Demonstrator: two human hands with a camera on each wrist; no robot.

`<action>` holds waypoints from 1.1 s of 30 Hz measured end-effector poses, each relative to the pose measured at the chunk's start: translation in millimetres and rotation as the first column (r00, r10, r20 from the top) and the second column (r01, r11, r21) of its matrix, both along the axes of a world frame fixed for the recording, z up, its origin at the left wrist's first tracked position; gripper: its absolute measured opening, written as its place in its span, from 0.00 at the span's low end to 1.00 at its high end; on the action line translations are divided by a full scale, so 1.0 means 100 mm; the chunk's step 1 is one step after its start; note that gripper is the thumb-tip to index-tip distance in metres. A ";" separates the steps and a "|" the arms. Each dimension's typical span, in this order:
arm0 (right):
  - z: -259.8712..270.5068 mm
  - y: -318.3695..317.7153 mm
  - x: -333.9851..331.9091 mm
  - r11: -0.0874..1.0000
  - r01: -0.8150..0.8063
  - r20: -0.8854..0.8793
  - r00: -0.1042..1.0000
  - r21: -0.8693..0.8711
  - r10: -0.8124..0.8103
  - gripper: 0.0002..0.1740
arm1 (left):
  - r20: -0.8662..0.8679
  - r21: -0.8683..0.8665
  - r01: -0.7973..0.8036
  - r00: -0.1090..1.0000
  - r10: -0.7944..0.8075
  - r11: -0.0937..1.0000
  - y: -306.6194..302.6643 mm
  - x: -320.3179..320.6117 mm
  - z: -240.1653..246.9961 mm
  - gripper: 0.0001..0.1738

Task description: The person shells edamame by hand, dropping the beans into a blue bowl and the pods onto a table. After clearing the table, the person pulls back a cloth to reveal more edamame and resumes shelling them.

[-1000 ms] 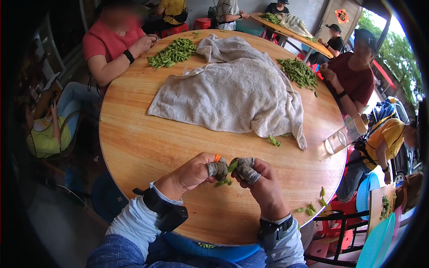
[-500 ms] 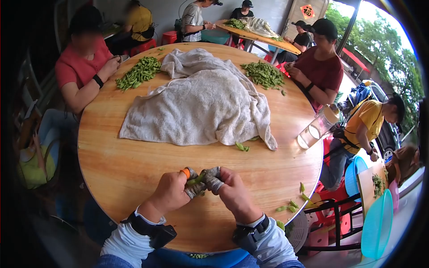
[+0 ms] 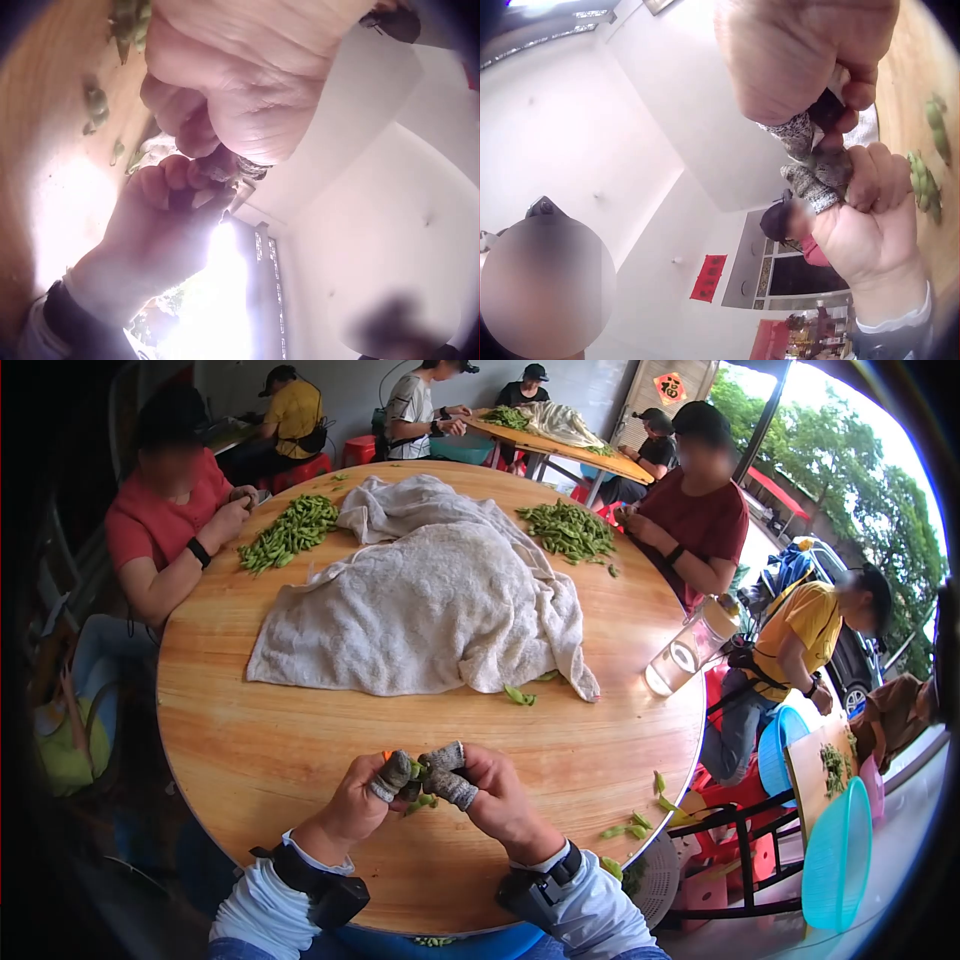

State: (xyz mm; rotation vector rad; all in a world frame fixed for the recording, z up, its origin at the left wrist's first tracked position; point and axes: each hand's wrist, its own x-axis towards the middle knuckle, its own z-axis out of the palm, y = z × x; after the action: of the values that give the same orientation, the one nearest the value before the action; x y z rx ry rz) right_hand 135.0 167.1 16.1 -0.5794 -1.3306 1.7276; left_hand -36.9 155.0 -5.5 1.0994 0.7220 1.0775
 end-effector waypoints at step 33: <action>0.02 0.05 0.05 0.997 0.062 0.114 0.992 -0.048 -0.056 0.05 | -0.403 0.347 -0.013 0.901 0.161 0.938 -0.02 0.10 0.23 0.07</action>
State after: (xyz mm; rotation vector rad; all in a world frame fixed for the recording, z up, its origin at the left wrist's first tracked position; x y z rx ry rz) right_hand 140.2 171.9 18.0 -0.7479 -1.3361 1.7068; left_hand -26.7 152.7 18.0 1.6447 0.9629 1.0722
